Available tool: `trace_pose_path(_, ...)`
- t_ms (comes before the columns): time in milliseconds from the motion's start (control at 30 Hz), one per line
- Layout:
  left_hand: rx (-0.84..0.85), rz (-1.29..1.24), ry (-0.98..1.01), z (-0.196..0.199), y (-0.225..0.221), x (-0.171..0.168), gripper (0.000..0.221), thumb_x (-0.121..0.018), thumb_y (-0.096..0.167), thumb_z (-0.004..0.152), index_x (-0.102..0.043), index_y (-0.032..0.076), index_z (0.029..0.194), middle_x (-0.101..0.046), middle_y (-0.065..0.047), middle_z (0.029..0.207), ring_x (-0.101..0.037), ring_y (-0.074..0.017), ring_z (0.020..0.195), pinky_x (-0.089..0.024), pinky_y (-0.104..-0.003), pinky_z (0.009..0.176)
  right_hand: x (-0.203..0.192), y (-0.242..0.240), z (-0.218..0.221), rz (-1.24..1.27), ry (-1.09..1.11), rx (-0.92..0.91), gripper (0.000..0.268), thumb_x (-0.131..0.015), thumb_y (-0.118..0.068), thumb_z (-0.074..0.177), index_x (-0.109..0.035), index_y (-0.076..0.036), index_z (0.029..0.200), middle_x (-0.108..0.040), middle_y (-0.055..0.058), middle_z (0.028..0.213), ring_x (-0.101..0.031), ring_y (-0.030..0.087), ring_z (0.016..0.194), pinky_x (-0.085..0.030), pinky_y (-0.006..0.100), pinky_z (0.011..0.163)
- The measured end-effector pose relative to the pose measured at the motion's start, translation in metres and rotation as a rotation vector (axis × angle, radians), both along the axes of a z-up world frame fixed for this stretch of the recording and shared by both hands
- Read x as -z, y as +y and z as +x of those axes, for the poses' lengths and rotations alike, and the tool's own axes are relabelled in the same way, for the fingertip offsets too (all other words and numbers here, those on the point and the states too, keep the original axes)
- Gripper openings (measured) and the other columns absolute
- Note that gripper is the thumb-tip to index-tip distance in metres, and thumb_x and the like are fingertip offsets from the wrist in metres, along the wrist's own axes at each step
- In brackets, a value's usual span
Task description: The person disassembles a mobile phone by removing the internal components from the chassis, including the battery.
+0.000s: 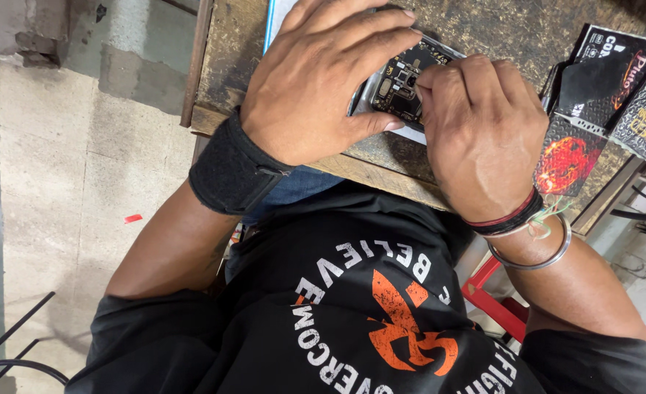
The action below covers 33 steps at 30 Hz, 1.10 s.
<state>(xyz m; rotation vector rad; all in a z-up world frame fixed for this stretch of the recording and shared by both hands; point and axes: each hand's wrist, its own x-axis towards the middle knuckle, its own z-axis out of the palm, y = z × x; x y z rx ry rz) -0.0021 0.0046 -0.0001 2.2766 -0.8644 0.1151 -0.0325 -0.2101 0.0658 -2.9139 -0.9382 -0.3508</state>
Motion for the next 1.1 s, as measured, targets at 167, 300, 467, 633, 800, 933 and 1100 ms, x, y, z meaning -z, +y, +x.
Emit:
trace_pose_path(167,-0.003,0.007,0.002,0.000,-0.001,0.001,0.078,-0.092,0.043,0.088,-0.059,0.010,0.150,-0.056,-0.006,0.154,-0.041,-0.0267,0.147,-0.030,-0.048,0.124,0.003,-0.002,0.001,0.032,0.033,0.013,0.010,-0.074,-0.007,0.097,-0.065,-0.006,0.101,-0.057,0.008,0.094,-0.058,0.028,0.090,-0.048,0.039,0.079)
trace_pose_path(300,-0.009,0.006,-0.011,0.001,-0.001,0.001,0.077,-0.092,0.044,0.089,-0.059,0.012,0.150,-0.056,-0.005,0.154,-0.041,-0.0258,0.148,-0.029,-0.048,0.125,0.007,-0.006,0.003,0.104,0.062,0.011,0.012,-0.075,-0.004,0.098,-0.064,-0.004,0.102,-0.058,0.010,0.096,-0.058,0.029,0.088,-0.047,0.040,0.081)
trace_pose_path(467,-0.010,0.001,0.028,0.000,-0.002,0.002,0.078,-0.091,0.046,0.088,-0.059,0.011,0.150,-0.056,-0.006,0.153,-0.041,-0.0259,0.148,-0.028,-0.048,0.125,0.012,-0.013,0.005,0.160,0.078,0.001,0.014,-0.076,-0.003,0.099,-0.063,-0.003,0.103,-0.060,0.011,0.100,-0.058,0.029,0.089,-0.048,0.040,0.084)
trace_pose_path(633,-0.017,-0.004,0.003,0.000,-0.002,0.001,0.077,-0.091,0.047,0.088,-0.059,0.012,0.149,-0.056,-0.006,0.153,-0.040,-0.0255,0.148,-0.026,-0.050,0.125,0.014,-0.015,0.007,0.178,0.104,0.023,0.014,-0.077,-0.004,0.099,-0.064,-0.003,0.105,-0.062,0.010,0.100,-0.060,0.029,0.093,-0.049,0.039,0.085)
trace_pose_path(800,-0.003,-0.010,0.027,0.000,-0.001,0.001,0.076,-0.091,0.045,0.090,-0.059,0.012,0.150,-0.055,-0.005,0.154,-0.040,-0.0250,0.150,-0.027,-0.049,0.127,0.007,-0.014,0.006,0.195,0.106,-0.008,0.014,-0.078,-0.007,0.097,-0.067,-0.004,0.105,-0.063,0.010,0.099,-0.061,0.030,0.093,-0.050,0.040,0.086)
trace_pose_path(933,0.001,-0.012,0.005,0.000,0.000,0.000,0.076,-0.092,0.043,0.089,-0.059,0.012,0.149,-0.055,-0.005,0.154,-0.040,-0.0255,0.150,-0.027,-0.049,0.126,0.003,-0.009,0.007,0.170,0.105,0.007,0.011,-0.079,-0.009,0.097,-0.070,-0.005,0.100,-0.062,0.010,0.096,-0.062,0.031,0.092,-0.050,0.041,0.081)
trace_pose_path(1100,0.012,-0.014,0.013,0.001,0.000,0.001,0.077,-0.093,0.041,0.088,-0.058,0.011,0.151,-0.055,-0.006,0.155,-0.040,-0.0252,0.150,-0.029,-0.049,0.127,-0.001,-0.006,0.008,0.124,0.106,0.001,0.008,-0.076,-0.008,0.096,-0.069,-0.004,0.098,-0.060,0.011,0.096,-0.060,0.030,0.087,-0.049,0.041,0.077)
